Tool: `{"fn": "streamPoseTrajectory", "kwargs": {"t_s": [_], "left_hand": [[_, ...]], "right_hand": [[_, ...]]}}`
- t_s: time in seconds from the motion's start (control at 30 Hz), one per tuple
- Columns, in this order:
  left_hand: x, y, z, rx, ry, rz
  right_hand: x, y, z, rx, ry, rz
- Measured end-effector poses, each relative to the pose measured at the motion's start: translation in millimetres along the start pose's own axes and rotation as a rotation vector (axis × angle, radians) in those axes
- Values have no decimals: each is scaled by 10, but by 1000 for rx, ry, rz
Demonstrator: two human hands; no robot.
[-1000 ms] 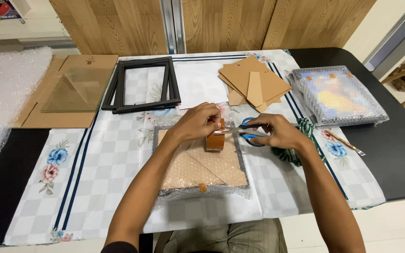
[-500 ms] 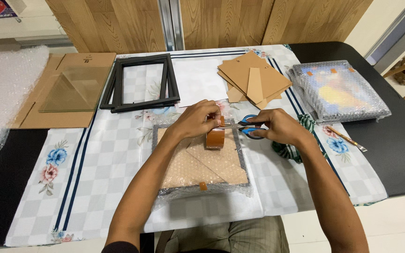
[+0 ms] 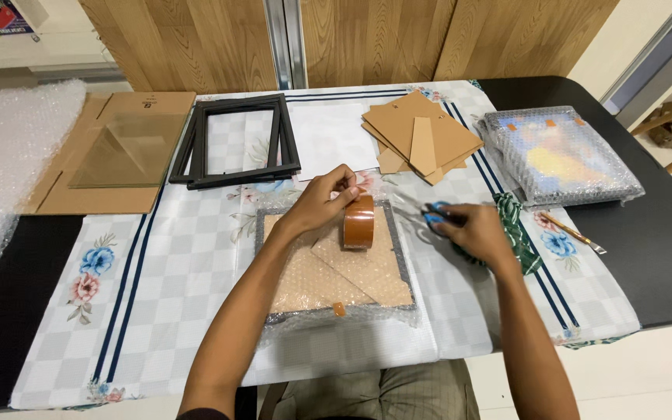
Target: The person wraps an artwork in bubble wrap and secures it with tape, then uses a cloth to wipe down the surface of the wrapped item.
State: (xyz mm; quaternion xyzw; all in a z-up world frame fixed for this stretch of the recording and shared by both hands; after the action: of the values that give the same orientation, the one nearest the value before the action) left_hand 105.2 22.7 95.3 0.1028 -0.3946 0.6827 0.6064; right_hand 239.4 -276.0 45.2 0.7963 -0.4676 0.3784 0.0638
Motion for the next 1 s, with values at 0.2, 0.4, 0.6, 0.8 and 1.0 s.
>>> {"fn": "streamPoseTrajectory", "kwargs": {"t_s": [0.2, 0.4, 0.6, 0.8, 1.0], "left_hand": [[-48, 99, -50, -36, 106, 68], [-193, 113, -295, -63, 41, 127], [-199, 146, -233, -84, 12, 148], [-242, 193, -204, -79, -11, 154], [-137, 259, -205, 24, 135, 220]], "right_hand": [[-373, 24, 6, -32, 371, -21], [-635, -198, -916, 337, -354, 108], [-800, -282, -1268, 462, -519, 120], [-772, -253, -1293, 474, -488, 84], [-737, -286, -813, 118, -582, 251]]}}
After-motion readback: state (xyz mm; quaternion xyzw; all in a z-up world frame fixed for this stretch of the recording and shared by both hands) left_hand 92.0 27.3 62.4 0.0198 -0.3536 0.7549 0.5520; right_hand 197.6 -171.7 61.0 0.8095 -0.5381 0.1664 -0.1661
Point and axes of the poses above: each hand's wrist, its own y-axis away from the middle knuckle, its own x-axis out of the back of the hand, z = x × y, the point moved 4 cm from there along -y, towards the middle knuckle, and after that the axes turned 13 degrees about -y, right-handed, at the moved point
